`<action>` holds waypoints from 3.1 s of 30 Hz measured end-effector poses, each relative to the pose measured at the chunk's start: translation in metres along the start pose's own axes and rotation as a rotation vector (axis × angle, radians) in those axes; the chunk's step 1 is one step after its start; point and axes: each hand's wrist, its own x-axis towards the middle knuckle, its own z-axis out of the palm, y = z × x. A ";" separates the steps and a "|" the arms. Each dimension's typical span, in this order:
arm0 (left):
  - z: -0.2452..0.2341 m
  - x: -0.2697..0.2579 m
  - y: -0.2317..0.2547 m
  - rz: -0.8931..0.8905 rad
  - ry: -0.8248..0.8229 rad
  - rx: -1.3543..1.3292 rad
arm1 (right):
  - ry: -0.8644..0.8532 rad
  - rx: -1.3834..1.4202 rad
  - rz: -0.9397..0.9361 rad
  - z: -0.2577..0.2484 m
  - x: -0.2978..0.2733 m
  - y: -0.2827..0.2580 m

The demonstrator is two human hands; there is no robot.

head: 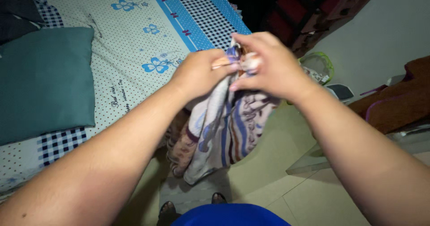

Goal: The person picks up and folds a towel, then places it on a bed next to a pillow and other textiles, before picking up a pair of underwear and folding them on the bed.

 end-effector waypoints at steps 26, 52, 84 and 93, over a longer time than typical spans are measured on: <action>-0.025 -0.023 -0.087 -0.202 -0.256 0.216 | 0.495 -0.052 0.540 -0.060 -0.020 0.074; -0.021 0.011 -0.027 -0.015 -0.238 0.298 | 0.302 0.386 0.475 0.021 -0.012 0.044; -0.056 0.042 -0.073 -0.192 0.158 0.228 | -0.391 0.283 1.040 -0.088 -0.108 0.119; -0.107 0.036 -0.154 -0.493 0.263 0.431 | -0.168 -0.780 1.058 -0.169 -0.295 0.220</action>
